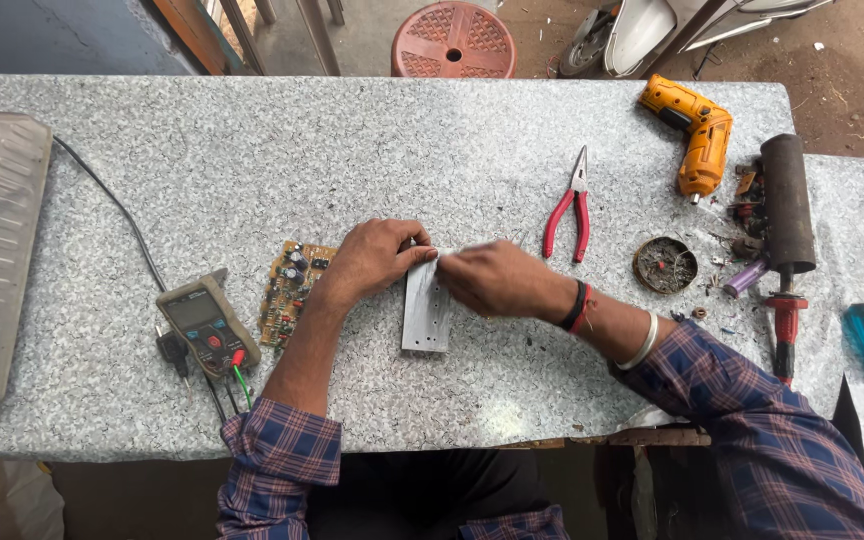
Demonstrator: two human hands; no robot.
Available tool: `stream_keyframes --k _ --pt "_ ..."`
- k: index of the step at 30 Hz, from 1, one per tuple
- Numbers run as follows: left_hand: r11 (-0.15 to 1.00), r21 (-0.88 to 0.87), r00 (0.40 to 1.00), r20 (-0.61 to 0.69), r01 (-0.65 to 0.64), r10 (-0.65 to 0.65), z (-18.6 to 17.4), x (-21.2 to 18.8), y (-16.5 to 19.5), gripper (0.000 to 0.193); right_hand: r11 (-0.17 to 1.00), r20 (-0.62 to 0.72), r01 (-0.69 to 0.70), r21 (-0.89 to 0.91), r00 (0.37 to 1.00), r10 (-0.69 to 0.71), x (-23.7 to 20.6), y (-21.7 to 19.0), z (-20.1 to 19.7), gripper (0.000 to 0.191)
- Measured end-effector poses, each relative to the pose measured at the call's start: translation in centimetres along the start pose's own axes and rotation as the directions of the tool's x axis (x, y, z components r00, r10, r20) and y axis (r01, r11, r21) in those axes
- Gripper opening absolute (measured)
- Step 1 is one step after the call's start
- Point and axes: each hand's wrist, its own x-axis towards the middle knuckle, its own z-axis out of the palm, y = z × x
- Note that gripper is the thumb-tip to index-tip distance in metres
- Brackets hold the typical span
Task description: The person repeatedly picks up small black electronic components and inserts them into holes on a white rectangular board. They use a yellow screwdriver to press and adjust the components into place. The person handles the components one at a time, rotating the board as needed to access different holes.
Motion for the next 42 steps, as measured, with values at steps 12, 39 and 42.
stream_keyframes --k 12,39,42 --pt "0.998 -0.037 0.998 0.014 -0.056 0.056 0.3 0.0 -0.5 0.027 0.995 0.048 -0.047 0.086 0.998 0.043 0.3 -0.5 -2.0 0.017" --pt "0.998 0.006 0.993 -0.098 -0.068 0.068 1.0 0.3 -0.5 0.030 0.995 0.037 0.007 0.095 0.999 -0.011 -0.1 -3.0 -1.0 0.020" --pt "1.000 -0.021 1.000 -0.018 0.021 -0.021 0.9 0.2 -0.3 0.028 0.988 -0.065 0.057 0.142 0.997 -0.048 -0.1 -2.4 -0.8 0.018"
